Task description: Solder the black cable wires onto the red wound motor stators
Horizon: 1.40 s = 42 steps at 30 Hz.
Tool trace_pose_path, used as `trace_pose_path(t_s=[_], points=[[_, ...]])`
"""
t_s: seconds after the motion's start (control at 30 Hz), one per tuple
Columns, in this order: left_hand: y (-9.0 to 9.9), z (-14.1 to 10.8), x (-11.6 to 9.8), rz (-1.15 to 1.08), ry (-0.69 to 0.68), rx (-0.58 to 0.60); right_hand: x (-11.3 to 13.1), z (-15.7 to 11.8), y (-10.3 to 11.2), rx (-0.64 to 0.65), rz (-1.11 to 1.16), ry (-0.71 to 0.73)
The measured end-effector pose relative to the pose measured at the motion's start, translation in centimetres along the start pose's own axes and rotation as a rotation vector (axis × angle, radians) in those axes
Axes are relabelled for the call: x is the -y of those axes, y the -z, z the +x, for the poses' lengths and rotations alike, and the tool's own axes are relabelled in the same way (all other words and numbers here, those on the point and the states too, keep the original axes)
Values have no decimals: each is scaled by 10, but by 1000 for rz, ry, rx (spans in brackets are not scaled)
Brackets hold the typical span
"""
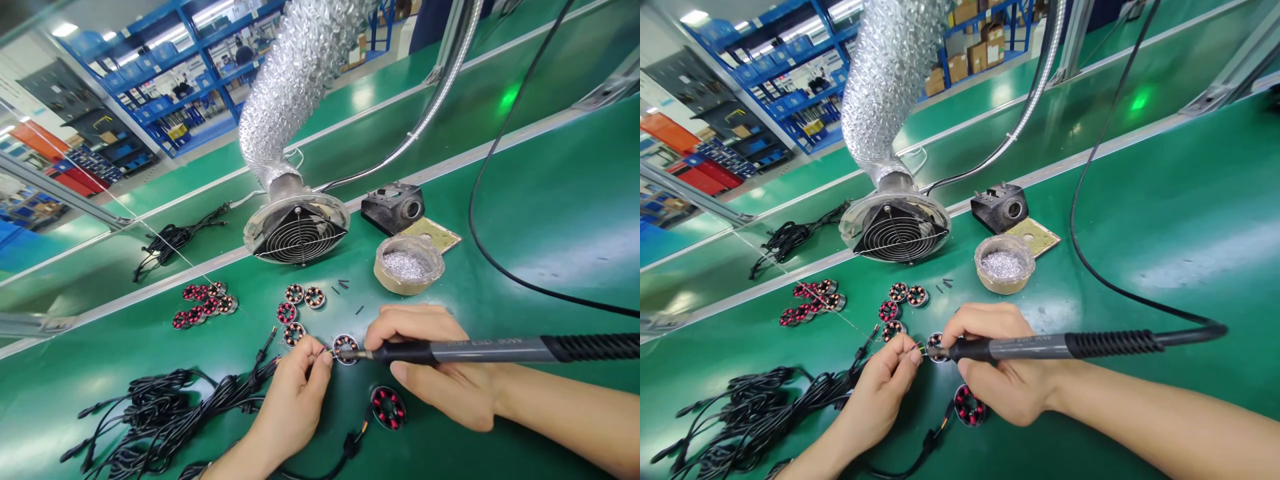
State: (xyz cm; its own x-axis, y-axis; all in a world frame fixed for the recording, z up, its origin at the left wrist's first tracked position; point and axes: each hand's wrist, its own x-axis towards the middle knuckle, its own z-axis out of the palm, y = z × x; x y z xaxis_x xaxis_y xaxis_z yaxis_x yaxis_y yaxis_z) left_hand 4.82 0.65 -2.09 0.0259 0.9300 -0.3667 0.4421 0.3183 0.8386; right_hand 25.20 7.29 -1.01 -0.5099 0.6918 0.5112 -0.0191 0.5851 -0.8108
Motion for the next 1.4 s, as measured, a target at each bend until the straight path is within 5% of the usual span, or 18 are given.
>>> trace_pose_path(t_s=[0.37, 0.6, 0.77, 1.07, 1.23, 1.4], points=[[0, 0, -3, 13, -15, -13, 5, 0, 8, 108, -28, -35], [1, -1, -6, 58, -18, 5, 6, -2, -1, -18, 28, -9], [2, -2, -3, 65, -31, 11, 10, -1, 4, 53, -21, 8], [1, -1, -2, 42, -13, 20, 5, -1, 1, -2, -17, 61], [1, -1, 2, -32, 0, 12, 23, 6, 28, -57, -271, 92], [1, 1, 4, -124, 44, 66, 37, -3, 57, -204, -701, -62]])
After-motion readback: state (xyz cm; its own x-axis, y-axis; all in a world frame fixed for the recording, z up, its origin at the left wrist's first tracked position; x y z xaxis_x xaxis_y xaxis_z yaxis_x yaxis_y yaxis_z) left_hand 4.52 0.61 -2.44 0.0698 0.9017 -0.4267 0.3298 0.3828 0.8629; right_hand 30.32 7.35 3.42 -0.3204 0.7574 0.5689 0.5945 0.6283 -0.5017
